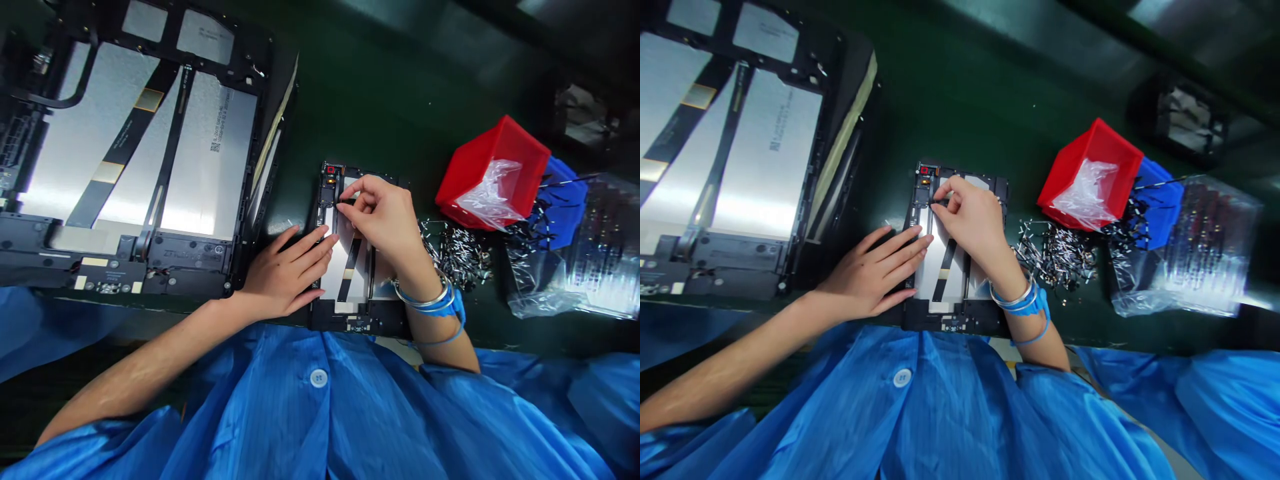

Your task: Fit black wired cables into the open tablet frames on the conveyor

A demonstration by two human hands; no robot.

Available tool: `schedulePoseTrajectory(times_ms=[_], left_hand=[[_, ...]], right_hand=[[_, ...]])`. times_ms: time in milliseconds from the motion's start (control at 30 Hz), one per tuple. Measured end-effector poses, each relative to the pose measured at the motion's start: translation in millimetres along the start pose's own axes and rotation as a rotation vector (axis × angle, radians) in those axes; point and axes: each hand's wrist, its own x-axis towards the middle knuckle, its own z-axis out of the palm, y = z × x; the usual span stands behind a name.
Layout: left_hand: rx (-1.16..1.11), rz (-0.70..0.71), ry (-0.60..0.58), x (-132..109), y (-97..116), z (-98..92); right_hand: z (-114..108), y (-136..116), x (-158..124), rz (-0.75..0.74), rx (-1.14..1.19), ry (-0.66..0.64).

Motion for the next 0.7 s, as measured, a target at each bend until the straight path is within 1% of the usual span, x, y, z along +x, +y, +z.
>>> schedulePoseTrajectory(times_ms=[100,133,200,233,300,367,433,467,533,600,633,667,700], left_hand=[[0.002,-0.003,-0.004,0,1,-0.2],[-0.003,-0.005,-0.005,0,1,-0.1],[-0.018,-0.013,-0.012,0,1,0.4],[-0.025,-0.017,-0.015,0,0,0.6],[-0.031,-0.023,-0.021,1,-1,0.9],[-0.037,-0.019,-0.014,1,-2,0.6],[-0.069,-0.030,0.018,0,2,-0.3],[-0.101,-0.043,0.050,-2,6,-0.6],[-0.170,-0.108,0.152,-8,18,0.5],[-0.180,-0.271,0.269,-16,33,5.3],[-0.159,-0.382,0.309,-21,41,9.0],[-0.132,-0.486,0.328,-24,49,13.2],[-0.115,-0.566,0.325,-27,55,17.3]], right_hand=[[-5,0,-25,-0.162,-0.253,0.081],[-6,1,-35,-0.230,-0.326,0.073],[-5,4,-51,-0.343,-0.433,-0.003],[-3,5,-56,-0.373,-0.475,-0.039],[2,6,-59,-0.380,-0.542,-0.068],[6,5,-55,-0.349,-0.574,-0.048],[4,3,-53,-0.327,-0.566,-0.012],[1,2,-55,-0.322,-0.545,0.014],[-7,5,-70,-0.291,-0.473,0.100],[-16,13,-95,-0.158,-0.399,0.225],[-19,19,-108,-0.043,-0.381,0.288],[-20,26,-121,0.075,-0.373,0.321],[-20,32,-132,0.173,-0.368,0.325]])
